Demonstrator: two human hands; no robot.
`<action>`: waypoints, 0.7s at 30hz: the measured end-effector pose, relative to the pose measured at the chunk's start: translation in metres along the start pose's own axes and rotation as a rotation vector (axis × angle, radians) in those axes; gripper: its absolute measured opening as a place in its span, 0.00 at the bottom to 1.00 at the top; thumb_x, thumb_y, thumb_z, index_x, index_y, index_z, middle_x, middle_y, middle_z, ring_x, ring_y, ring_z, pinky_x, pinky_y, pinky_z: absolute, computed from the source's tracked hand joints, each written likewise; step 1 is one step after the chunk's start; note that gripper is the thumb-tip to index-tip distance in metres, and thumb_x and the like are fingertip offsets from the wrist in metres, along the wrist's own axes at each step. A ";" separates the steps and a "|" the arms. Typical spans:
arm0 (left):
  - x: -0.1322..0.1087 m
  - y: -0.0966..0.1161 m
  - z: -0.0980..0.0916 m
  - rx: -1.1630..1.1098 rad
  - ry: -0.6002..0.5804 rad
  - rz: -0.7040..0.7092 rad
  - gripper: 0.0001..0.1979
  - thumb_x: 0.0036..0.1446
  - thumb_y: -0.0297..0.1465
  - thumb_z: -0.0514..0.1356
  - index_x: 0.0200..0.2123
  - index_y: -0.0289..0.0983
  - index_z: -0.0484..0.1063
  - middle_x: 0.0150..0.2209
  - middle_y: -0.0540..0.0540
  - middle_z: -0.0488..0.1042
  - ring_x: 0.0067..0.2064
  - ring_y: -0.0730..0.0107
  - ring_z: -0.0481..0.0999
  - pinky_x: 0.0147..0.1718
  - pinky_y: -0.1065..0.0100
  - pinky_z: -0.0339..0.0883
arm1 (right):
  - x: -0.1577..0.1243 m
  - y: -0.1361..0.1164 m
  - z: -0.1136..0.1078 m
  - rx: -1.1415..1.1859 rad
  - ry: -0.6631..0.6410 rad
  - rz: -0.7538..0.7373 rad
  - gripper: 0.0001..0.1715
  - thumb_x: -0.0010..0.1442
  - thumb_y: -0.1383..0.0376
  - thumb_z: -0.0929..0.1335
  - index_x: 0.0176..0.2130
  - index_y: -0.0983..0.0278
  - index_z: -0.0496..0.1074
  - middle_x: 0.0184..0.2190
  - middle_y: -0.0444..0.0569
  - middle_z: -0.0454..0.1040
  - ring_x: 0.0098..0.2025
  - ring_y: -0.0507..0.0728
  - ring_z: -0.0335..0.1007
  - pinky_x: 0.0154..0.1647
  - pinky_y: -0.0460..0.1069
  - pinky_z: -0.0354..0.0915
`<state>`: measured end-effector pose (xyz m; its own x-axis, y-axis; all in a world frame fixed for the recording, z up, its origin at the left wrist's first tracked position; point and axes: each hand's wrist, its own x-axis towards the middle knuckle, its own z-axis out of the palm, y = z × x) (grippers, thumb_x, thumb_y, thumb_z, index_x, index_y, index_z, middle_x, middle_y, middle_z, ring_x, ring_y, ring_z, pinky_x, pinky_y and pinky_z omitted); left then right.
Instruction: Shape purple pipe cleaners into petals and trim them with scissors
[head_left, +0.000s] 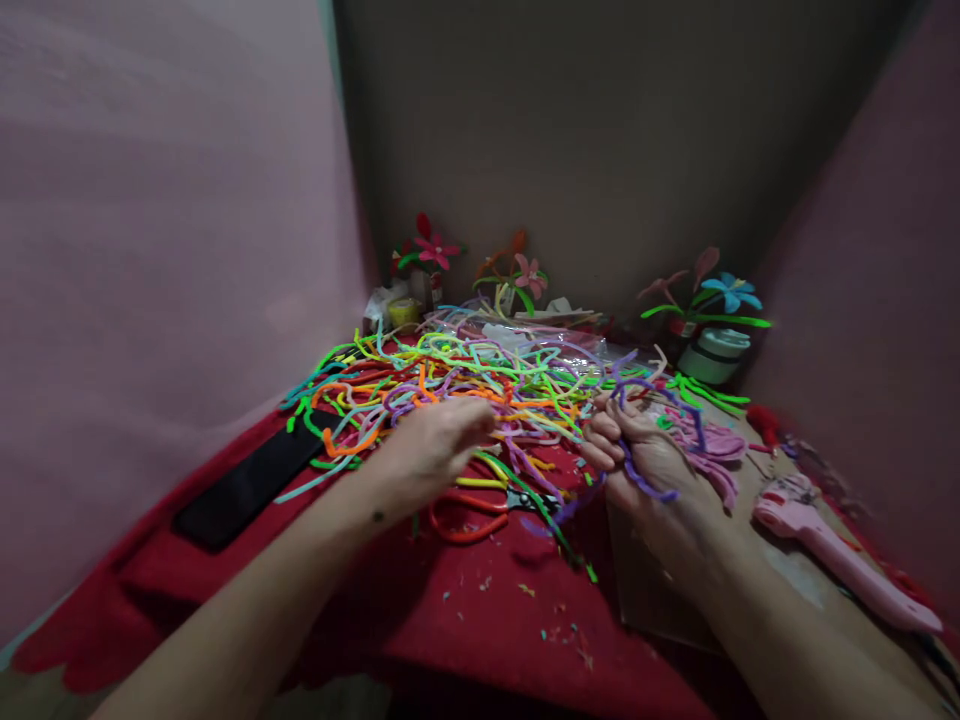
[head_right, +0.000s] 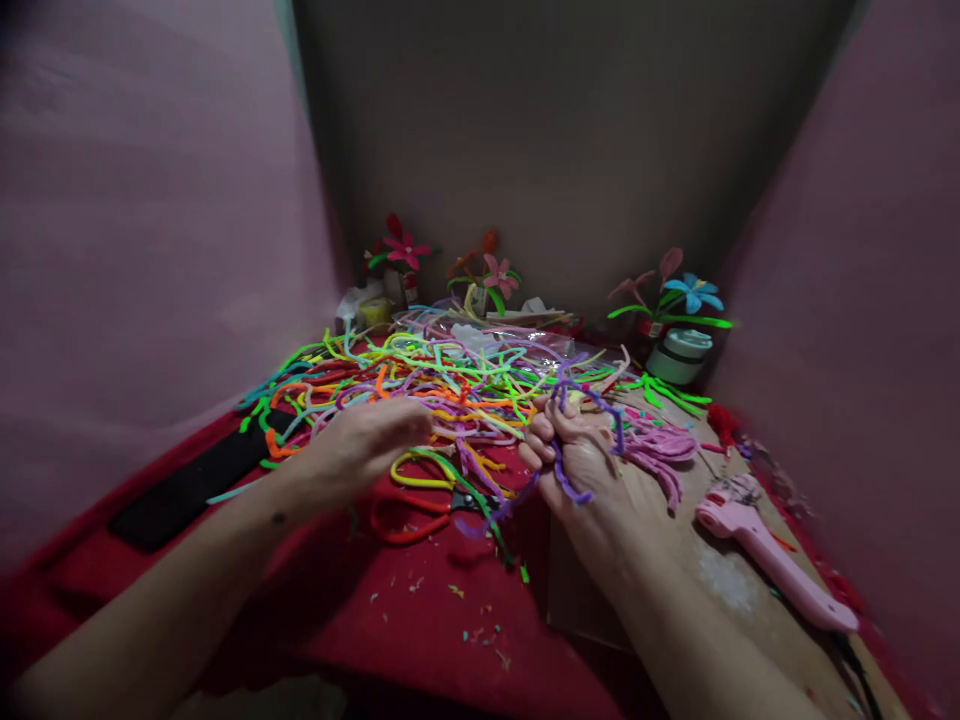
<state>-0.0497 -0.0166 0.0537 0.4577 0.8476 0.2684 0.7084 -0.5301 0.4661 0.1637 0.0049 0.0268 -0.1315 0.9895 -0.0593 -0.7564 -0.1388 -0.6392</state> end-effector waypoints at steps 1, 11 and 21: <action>-0.006 -0.015 -0.010 0.195 0.015 -0.031 0.09 0.55 0.26 0.51 0.33 0.37 0.71 0.33 0.46 0.68 0.36 0.69 0.65 0.34 0.67 0.57 | -0.002 0.000 0.001 -0.009 0.002 0.016 0.16 0.46 0.71 0.72 0.22 0.64 0.59 0.14 0.35 0.54 0.13 0.43 0.44 0.10 0.39 0.47; -0.020 -0.103 -0.031 0.406 0.186 -0.095 0.13 0.56 0.32 0.51 0.37 0.37 0.75 0.33 0.44 0.68 0.34 0.68 0.66 0.33 0.69 0.60 | -0.005 0.028 0.008 -0.164 -0.199 0.268 0.08 0.54 0.64 0.68 0.30 0.68 0.69 0.10 0.33 0.48 0.11 0.44 0.42 0.11 0.40 0.52; -0.005 -0.083 -0.033 -0.002 0.273 -0.058 0.11 0.55 0.31 0.54 0.36 0.37 0.76 0.37 0.46 0.70 0.39 0.69 0.69 0.42 0.67 0.62 | 0.052 0.089 0.065 -0.292 -0.321 0.220 0.09 0.50 0.68 0.68 0.36 0.65 0.70 0.26 0.47 0.76 0.29 0.52 0.74 0.31 0.47 0.69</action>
<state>-0.1288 0.0242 0.0419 0.2545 0.8514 0.4587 0.7276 -0.4810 0.4890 0.0484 0.0411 0.0166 -0.4937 0.8696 -0.0074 -0.4831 -0.2813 -0.8292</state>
